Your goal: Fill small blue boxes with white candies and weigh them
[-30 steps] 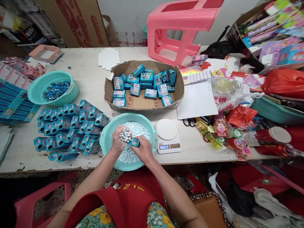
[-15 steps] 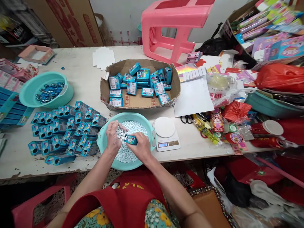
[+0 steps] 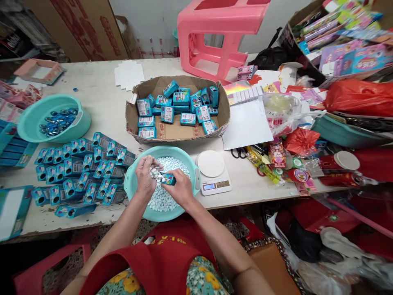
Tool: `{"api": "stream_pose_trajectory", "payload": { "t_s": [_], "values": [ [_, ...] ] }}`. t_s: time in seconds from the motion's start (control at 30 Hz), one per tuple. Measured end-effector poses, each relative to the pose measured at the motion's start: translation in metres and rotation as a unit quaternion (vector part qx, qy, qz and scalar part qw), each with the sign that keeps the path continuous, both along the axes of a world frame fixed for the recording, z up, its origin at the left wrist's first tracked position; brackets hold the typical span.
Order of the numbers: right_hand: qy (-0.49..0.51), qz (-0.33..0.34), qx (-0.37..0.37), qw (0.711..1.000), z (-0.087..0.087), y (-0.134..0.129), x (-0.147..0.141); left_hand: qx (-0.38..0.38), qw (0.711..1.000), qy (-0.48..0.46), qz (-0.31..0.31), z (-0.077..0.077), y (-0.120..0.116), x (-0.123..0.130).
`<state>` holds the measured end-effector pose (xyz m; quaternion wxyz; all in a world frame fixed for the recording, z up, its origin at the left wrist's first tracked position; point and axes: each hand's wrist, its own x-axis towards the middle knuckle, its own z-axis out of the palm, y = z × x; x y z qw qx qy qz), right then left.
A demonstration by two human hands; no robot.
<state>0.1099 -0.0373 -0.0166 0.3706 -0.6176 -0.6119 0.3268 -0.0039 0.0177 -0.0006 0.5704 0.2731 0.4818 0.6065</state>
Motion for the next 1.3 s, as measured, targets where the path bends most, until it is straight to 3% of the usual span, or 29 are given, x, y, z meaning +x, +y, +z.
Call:
{"api": "stream_pose_trajectory", "payload": {
  "t_s": [0.3,0.53,0.67,0.83,0.9,0.97,1.03,1.1,1.17,1.2,1.27,1.3],
  "values": [
    [0.026,-0.003,-0.006,1.000,-0.007,0.001,-0.001,0.009,0.999,0.024,-0.023,0.005,-0.002,0.006],
    [0.107,-0.018,-0.018,0.994,-0.014,0.003,0.012,-0.040,0.999,-0.025,-0.019,0.001,0.011,-0.003],
    [0.132,-0.023,-0.023,0.991,-0.020,0.004,0.016,-0.032,0.995,0.085,-0.039,-0.006,0.009,0.002],
    [0.142,-0.017,-0.039,0.989,-0.014,0.008,0.020,-0.043,0.956,0.264,-0.121,-0.021,-0.001,0.002],
    [0.173,-0.021,-0.043,0.984,-0.002,0.004,0.036,-0.048,0.918,0.352,-0.176,-0.027,-0.002,-0.015],
    [0.203,-0.049,-0.048,0.977,0.007,-0.002,0.062,-0.014,0.838,0.477,-0.263,-0.029,0.004,-0.037],
    [0.198,-0.122,-0.050,0.971,0.007,-0.006,0.094,0.039,0.762,0.575,-0.296,-0.022,0.023,-0.053],
    [0.158,-0.210,-0.042,0.964,-0.006,-0.002,0.125,0.078,0.725,0.641,-0.239,-0.011,0.061,-0.057],
    [0.102,-0.262,-0.017,0.960,-0.026,0.008,0.150,0.072,0.685,0.707,-0.160,-0.003,0.114,-0.047],
    [0.077,-0.273,-0.006,0.959,-0.037,0.014,0.158,0.049,0.645,0.749,-0.144,-0.003,0.142,-0.039],
    [0.044,-0.275,0.005,0.960,-0.057,0.026,0.170,-0.052,0.565,0.801,-0.189,-0.011,0.195,-0.021],
    [0.038,-0.270,0.004,0.962,-0.064,0.030,0.173,-0.094,0.542,0.804,-0.224,-0.017,0.217,-0.012]
  ]
}}
